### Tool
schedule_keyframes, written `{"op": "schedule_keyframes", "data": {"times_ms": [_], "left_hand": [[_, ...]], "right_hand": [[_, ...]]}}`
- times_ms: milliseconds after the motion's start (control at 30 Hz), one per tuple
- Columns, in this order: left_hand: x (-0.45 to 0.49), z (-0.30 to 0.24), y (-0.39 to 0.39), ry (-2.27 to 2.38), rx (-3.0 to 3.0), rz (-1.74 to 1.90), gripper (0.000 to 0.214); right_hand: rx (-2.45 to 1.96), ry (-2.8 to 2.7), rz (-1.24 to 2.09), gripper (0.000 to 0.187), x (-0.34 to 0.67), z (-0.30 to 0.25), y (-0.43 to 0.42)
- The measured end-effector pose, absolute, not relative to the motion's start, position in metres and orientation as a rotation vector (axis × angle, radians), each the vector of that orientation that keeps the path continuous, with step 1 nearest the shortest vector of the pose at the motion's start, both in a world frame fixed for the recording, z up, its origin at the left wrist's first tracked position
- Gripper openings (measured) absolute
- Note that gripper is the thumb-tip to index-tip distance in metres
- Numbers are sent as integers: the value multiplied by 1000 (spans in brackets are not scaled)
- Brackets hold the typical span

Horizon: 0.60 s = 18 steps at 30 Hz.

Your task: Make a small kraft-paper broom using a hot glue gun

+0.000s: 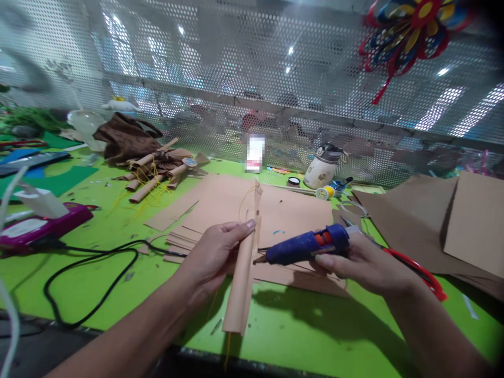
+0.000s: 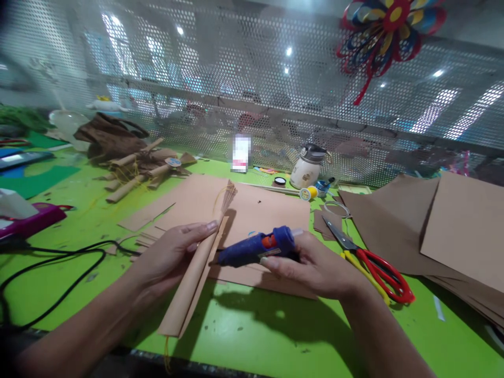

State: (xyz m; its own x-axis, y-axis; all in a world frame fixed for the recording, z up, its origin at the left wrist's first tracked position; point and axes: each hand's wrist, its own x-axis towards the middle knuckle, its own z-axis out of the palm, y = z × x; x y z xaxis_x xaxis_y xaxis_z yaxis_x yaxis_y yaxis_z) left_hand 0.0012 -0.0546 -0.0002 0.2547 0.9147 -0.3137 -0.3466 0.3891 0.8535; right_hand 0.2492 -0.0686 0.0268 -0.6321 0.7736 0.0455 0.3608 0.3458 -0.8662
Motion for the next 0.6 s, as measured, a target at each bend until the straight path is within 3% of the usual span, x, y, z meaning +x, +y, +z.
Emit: {"op": "schedule_keyframes", "data": {"times_ms": [600], "left_hand": [[2, -1, -57, 957, 805, 987, 31]], "right_hand": [[-1014, -2158, 1212, 30, 249, 28, -72]]}}
